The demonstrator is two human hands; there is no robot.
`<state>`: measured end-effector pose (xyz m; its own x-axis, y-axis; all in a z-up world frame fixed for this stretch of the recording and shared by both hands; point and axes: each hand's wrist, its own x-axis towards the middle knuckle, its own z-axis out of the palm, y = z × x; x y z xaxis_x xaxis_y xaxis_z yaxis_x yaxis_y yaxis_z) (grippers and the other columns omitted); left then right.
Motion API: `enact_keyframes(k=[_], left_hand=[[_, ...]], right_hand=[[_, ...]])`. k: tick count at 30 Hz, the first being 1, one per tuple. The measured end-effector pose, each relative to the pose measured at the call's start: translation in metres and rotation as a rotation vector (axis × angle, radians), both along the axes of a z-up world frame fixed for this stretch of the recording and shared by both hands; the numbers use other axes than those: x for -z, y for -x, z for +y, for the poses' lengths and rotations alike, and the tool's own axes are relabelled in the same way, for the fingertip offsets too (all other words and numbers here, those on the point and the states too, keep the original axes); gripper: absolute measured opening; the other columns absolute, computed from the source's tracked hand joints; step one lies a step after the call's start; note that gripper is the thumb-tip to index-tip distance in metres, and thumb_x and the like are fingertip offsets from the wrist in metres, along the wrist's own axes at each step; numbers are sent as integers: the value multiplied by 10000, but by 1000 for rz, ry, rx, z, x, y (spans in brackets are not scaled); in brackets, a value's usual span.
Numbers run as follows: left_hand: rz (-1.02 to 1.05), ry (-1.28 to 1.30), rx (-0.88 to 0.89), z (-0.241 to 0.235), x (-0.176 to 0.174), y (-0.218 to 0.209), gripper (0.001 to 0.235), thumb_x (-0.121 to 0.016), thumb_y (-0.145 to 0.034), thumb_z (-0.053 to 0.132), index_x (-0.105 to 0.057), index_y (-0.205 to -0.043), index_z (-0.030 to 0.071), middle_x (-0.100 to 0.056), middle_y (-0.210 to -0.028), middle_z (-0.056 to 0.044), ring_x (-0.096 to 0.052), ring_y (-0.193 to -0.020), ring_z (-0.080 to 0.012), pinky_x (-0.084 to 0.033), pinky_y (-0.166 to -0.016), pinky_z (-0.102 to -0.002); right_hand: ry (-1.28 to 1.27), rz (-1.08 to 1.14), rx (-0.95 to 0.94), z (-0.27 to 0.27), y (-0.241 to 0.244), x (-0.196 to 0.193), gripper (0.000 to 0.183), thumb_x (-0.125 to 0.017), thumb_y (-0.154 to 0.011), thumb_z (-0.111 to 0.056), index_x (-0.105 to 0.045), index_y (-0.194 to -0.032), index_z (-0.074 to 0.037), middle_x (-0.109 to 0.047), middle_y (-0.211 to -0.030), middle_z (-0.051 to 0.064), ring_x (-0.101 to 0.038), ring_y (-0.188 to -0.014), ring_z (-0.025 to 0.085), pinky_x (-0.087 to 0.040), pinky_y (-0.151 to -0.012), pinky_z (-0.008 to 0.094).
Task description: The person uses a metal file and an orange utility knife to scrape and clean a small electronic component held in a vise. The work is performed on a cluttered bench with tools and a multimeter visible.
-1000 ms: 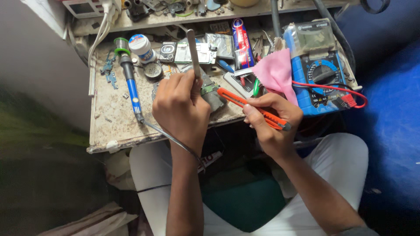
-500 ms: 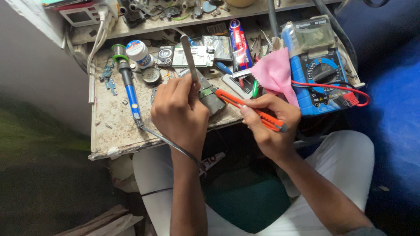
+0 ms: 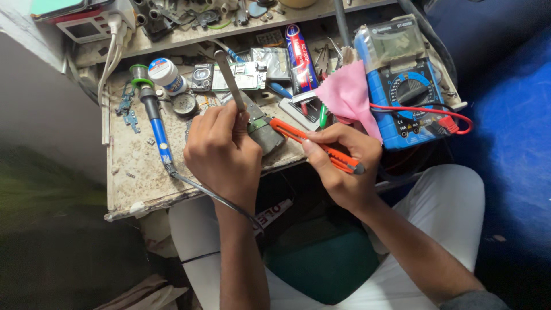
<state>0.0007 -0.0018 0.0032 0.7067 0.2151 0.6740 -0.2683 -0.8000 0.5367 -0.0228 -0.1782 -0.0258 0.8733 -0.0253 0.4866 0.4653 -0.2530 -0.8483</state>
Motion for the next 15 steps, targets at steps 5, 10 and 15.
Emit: enact_keyframes(k=[5,10,15], left_hand=[[0,9,-1,-1,1,0,124,-747,-904,56,-735,-1028,60,-698,-918,-75,-644,-853,-296,-491,-732,-425],[6,5,1,0,1,1,130,-747,-900,44,-735,-1028,61,-699,-920,-75,-644,-858,-298,-494,-740,-427],[-10,4,4,1,1,1,135,-748,-901,44,-735,-1034,65,-701,-927,-75,-645,-865,-297,-495,-745,-426]], right_hand=[[7,-29,-8,-1,-1,0,57,-704,-960,-10,-707,-982,41,-695,-842,38,-635,-744,57,-495,-673,208],[18,-7,-4,-1,1,1,53,-715,-956,-13,-709,-971,38,-680,-817,38,-614,-715,58,-482,-655,208],[-36,19,-4,0,1,1,57,-714,-960,-11,-705,-982,40,-677,-819,41,-616,-703,55,-485,-640,205]])
